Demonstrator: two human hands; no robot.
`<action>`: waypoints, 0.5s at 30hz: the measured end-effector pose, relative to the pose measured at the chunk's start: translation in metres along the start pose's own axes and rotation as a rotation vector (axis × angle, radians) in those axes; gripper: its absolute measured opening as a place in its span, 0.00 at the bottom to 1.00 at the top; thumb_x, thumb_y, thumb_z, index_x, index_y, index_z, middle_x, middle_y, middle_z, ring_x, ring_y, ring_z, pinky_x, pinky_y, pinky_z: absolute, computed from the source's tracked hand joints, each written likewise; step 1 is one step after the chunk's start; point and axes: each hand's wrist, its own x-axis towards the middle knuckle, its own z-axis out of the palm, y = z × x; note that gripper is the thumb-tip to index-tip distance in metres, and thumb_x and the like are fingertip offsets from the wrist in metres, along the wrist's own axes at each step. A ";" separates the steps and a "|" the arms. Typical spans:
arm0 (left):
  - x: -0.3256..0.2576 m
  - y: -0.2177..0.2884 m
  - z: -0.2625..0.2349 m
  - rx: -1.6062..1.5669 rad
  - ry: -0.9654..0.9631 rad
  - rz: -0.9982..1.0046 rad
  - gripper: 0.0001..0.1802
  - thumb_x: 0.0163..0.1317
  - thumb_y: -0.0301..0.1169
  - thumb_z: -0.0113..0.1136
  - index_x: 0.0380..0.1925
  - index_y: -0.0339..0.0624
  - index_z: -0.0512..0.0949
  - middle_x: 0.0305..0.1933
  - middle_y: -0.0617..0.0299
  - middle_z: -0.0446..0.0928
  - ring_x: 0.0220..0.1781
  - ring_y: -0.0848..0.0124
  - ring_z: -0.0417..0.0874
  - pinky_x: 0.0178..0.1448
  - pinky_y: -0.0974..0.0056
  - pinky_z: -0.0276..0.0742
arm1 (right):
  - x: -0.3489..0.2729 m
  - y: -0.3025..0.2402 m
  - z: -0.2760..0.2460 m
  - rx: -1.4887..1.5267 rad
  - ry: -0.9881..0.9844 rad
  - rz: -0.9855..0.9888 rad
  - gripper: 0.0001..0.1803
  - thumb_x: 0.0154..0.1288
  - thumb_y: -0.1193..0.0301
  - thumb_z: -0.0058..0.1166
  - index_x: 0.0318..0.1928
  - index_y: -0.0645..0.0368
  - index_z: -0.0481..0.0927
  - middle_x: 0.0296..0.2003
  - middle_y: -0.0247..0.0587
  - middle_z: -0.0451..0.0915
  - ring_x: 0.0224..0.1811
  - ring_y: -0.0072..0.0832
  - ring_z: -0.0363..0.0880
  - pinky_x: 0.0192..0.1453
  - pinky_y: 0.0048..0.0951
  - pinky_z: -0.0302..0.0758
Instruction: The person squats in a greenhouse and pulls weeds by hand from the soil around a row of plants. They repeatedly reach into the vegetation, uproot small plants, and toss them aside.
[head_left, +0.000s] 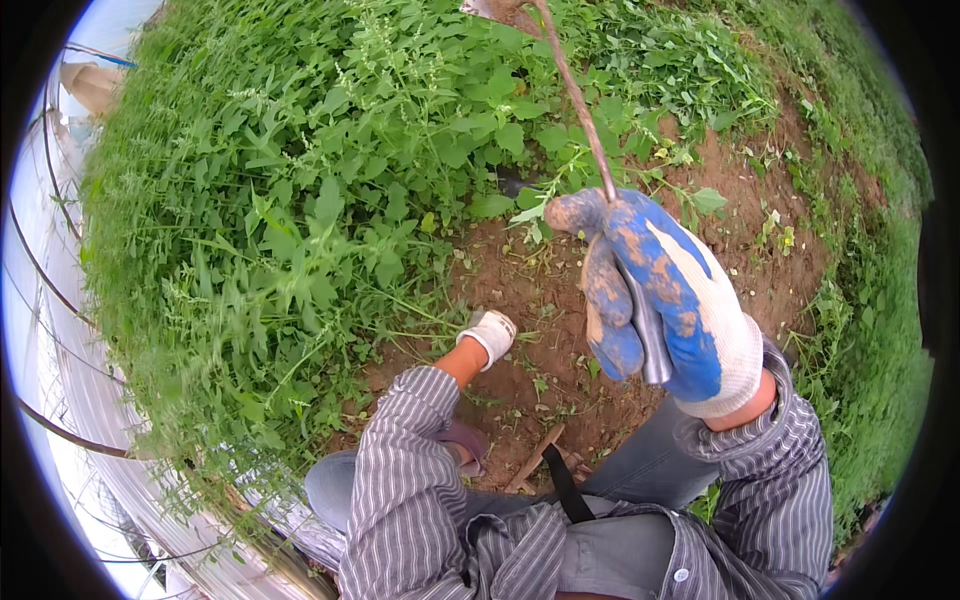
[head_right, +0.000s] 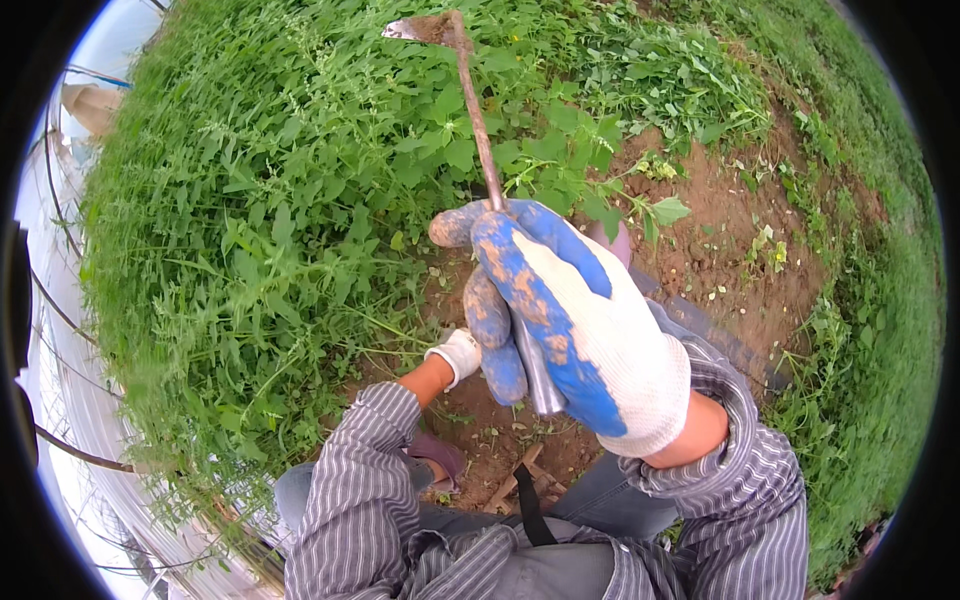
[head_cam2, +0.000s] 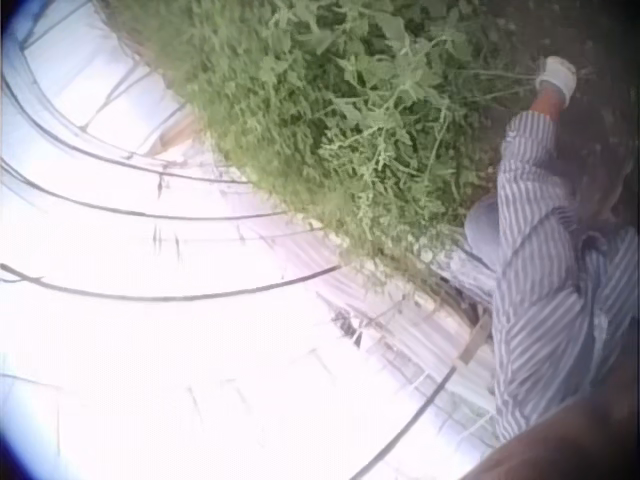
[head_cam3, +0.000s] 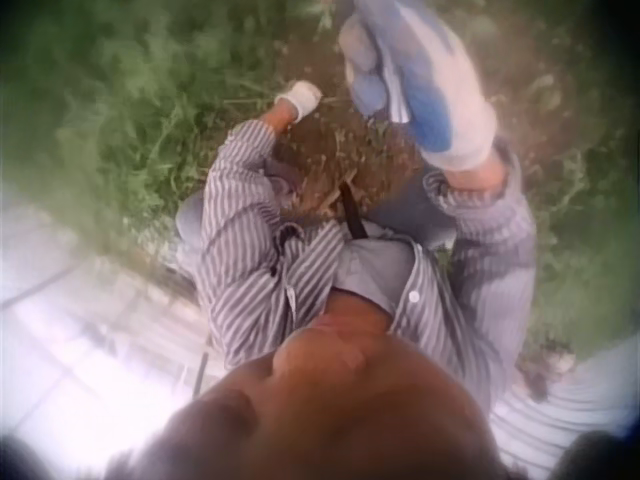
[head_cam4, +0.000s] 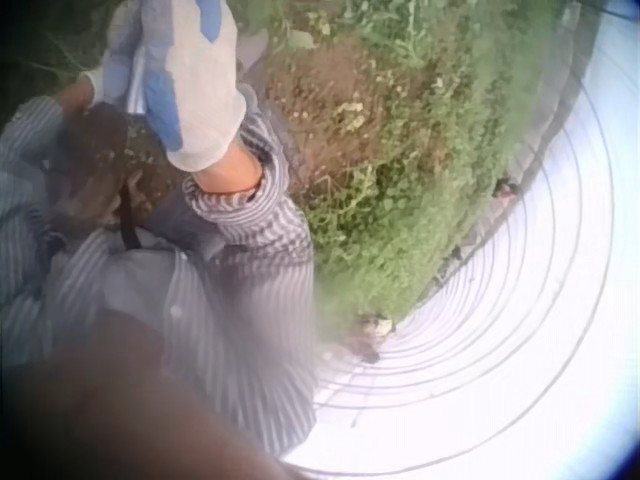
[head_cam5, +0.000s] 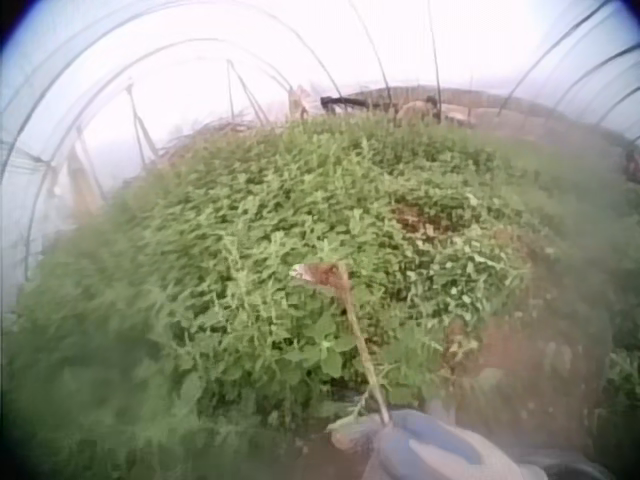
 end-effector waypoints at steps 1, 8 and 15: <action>0.011 0.018 0.002 -0.131 0.046 0.034 0.09 0.51 0.30 0.55 0.30 0.47 0.83 0.33 0.59 0.82 0.37 0.63 0.83 0.35 0.57 0.78 | 0.002 0.006 -0.010 -0.021 0.032 -0.019 0.22 0.70 0.63 0.37 0.54 0.69 0.66 0.21 0.28 0.66 0.15 0.16 0.64 0.18 0.17 0.63; -0.010 -0.043 -0.001 0.033 0.322 -0.239 0.15 0.59 0.30 0.46 0.45 0.45 0.76 0.54 0.57 0.72 0.51 0.63 0.76 0.50 0.56 0.73 | 0.004 0.013 0.004 -0.011 -0.044 -0.050 0.21 0.70 0.62 0.37 0.53 0.67 0.67 0.22 0.28 0.64 0.15 0.15 0.62 0.19 0.17 0.61; -0.019 -0.090 -0.056 -0.060 0.284 -0.628 0.16 0.63 0.30 0.42 0.48 0.45 0.73 0.58 0.59 0.68 0.55 0.63 0.74 0.47 0.57 0.76 | 0.009 0.016 0.018 0.019 -0.054 -0.006 0.21 0.70 0.63 0.37 0.53 0.67 0.66 0.22 0.28 0.65 0.15 0.16 0.62 0.18 0.18 0.63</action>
